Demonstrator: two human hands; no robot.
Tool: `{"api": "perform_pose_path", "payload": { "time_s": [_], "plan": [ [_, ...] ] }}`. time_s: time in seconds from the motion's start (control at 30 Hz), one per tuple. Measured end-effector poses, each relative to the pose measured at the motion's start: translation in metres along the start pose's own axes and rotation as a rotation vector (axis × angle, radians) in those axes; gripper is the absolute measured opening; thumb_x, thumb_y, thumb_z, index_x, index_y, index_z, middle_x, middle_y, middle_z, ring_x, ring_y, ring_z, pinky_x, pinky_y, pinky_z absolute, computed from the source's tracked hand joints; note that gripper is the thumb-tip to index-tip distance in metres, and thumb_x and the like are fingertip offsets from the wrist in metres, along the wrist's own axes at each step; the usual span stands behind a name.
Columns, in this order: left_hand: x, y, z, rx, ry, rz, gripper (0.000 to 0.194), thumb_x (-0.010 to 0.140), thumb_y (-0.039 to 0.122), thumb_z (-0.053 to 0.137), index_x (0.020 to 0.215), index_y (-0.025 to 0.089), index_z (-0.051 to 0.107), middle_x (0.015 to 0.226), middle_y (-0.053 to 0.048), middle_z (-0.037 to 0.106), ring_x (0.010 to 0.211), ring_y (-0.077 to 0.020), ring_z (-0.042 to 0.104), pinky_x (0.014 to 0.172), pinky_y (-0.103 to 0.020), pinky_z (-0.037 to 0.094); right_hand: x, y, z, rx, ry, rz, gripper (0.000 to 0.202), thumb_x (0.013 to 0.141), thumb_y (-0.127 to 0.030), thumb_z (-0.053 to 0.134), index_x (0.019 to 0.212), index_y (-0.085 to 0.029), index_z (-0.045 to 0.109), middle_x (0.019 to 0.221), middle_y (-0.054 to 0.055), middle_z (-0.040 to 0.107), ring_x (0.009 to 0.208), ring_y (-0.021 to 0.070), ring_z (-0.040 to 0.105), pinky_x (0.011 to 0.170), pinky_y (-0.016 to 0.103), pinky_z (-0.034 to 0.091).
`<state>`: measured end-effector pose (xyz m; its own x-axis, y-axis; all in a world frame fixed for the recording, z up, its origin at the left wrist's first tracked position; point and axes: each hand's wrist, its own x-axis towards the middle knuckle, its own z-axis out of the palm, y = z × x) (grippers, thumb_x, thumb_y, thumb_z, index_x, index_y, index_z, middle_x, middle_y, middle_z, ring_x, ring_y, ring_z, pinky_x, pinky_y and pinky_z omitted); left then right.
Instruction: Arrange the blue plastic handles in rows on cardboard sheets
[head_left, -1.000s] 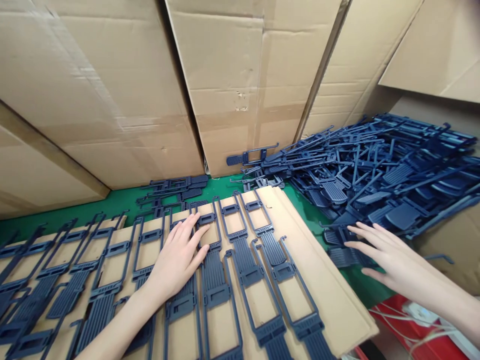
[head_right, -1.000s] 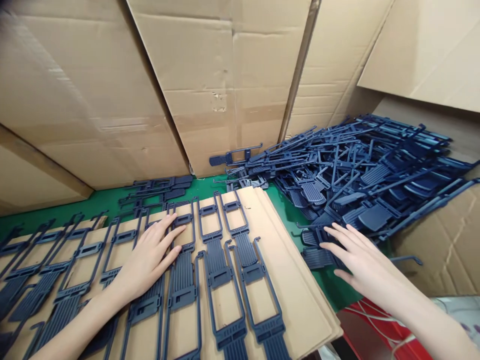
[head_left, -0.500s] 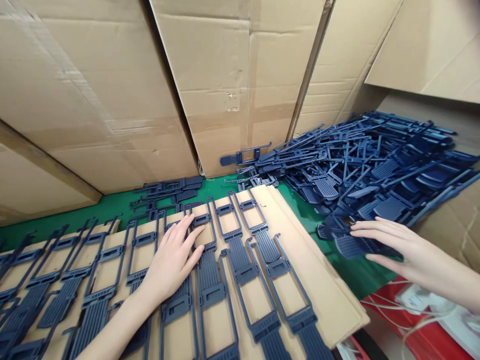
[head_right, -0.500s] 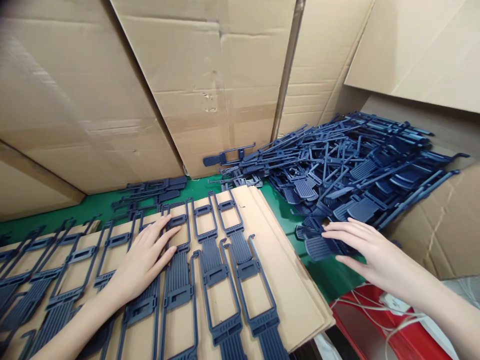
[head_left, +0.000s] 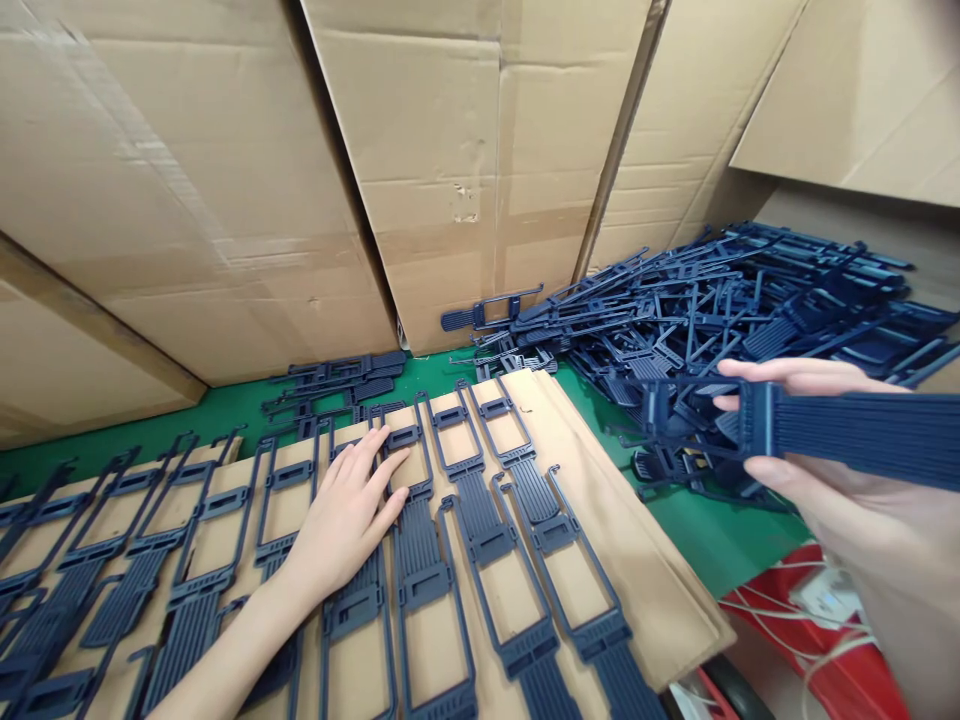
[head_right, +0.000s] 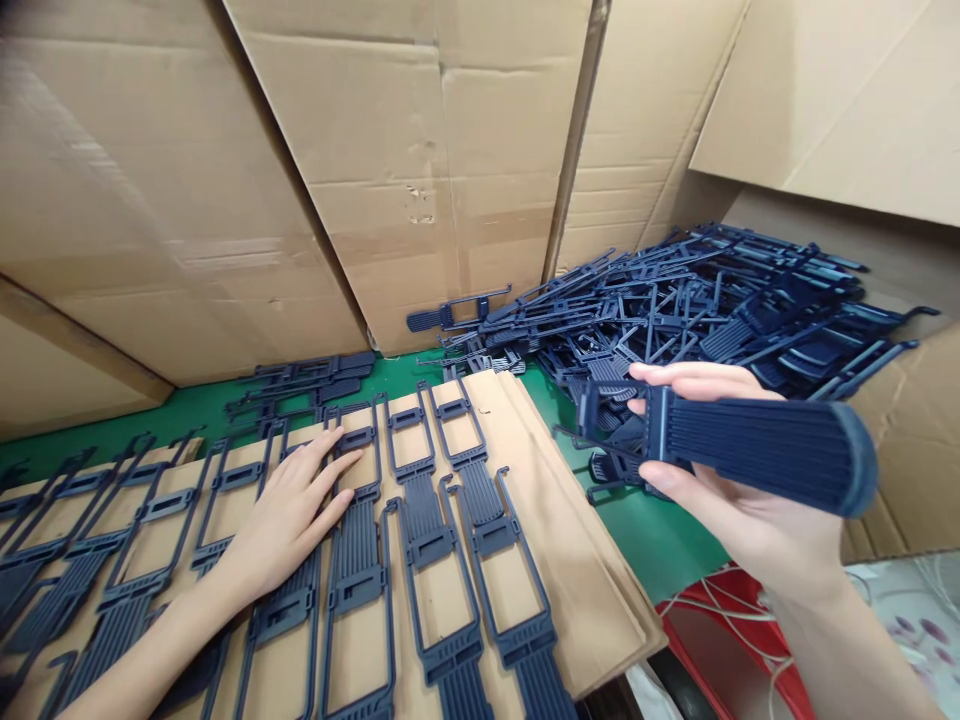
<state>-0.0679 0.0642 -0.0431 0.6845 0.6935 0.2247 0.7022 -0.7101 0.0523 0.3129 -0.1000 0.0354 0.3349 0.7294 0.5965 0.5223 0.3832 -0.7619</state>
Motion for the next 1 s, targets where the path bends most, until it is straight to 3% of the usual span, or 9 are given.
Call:
{"api": "perform_pose_path", "payload": {
  "time_s": [0.1,0.23,0.33,0.47,0.7,0.83,1.0],
  "plan": [
    [0.0,0.0,0.0,-0.017,0.011,-0.005,0.043,0.096,0.04,0.038,0.13,0.02,0.055,0.152,-0.014,0.035,0.139,-0.0337,0.034,0.111,-0.055,0.032,0.001,0.005,0.013,0.081,-0.116,-0.077,0.024,0.081,-0.017,0.068,0.099,-0.032,0.062,0.121,0.002,0.062,0.122,0.0296,0.055,0.104,0.055,0.045],
    [0.0,0.0,0.001,-0.02,0.001,-0.009,0.042,0.096,0.039,0.039,0.13,0.021,0.055,0.152,-0.013,0.036,0.139,-0.0336,0.034,0.111,-0.055,0.031,-0.008,0.033,0.031,0.042,-0.3,-0.054,0.014,0.091,-0.02,0.055,0.095,-0.026,0.067,0.129,0.005,0.061,0.124,0.027,0.054,0.106,0.05,0.043],
    [0.0,0.0,0.0,-0.012,-0.004,-0.01,0.042,0.097,0.039,0.038,0.13,0.02,0.055,0.152,-0.014,0.035,0.14,-0.0336,0.033,0.111,-0.055,0.032,-0.016,0.052,0.039,0.014,-0.213,0.07,0.017,0.095,-0.029,0.051,0.102,-0.026,0.066,0.132,0.007,0.059,0.126,0.0255,0.052,0.11,0.048,0.038],
    [0.0,0.001,0.0,-0.019,-0.002,-0.01,0.042,0.096,0.04,0.039,0.131,0.021,0.054,0.152,-0.013,0.035,0.14,-0.0334,0.033,0.112,-0.055,0.031,-0.022,0.07,0.041,0.217,-0.031,0.281,0.026,0.099,-0.037,0.038,0.118,-0.03,0.054,0.127,0.006,0.063,0.123,0.023,0.056,0.107,0.05,0.042],
    [-0.001,0.0,0.001,-0.014,0.0,-0.018,0.043,0.097,0.041,0.038,0.131,0.022,0.054,0.152,-0.012,0.036,0.139,-0.0334,0.034,0.112,-0.055,0.031,-0.024,0.076,0.035,0.379,-0.046,0.404,0.027,0.097,-0.034,0.041,0.122,-0.034,0.051,0.132,0.005,0.06,0.118,0.025,0.06,0.098,0.053,0.051],
    [-0.001,0.0,0.003,-0.022,0.007,-0.012,0.042,0.096,0.04,0.038,0.131,0.022,0.054,0.153,-0.012,0.035,0.14,-0.0329,0.033,0.112,-0.055,0.03,-0.027,0.062,0.033,0.182,-0.137,0.261,0.023,0.093,-0.029,0.053,0.114,-0.029,0.061,0.131,0.007,0.061,0.117,0.0267,0.061,0.096,0.049,0.052],
    [0.0,0.001,0.002,-0.018,0.001,-0.019,0.043,0.097,0.041,0.037,0.13,0.02,0.055,0.152,-0.014,0.036,0.139,-0.0335,0.034,0.112,-0.055,0.03,-0.026,0.056,0.032,-0.173,-0.575,-0.064,0.026,0.091,-0.022,0.054,0.112,-0.029,0.067,0.14,0.006,0.053,0.128,0.0255,0.051,0.108,0.044,0.043]
  ]
}}
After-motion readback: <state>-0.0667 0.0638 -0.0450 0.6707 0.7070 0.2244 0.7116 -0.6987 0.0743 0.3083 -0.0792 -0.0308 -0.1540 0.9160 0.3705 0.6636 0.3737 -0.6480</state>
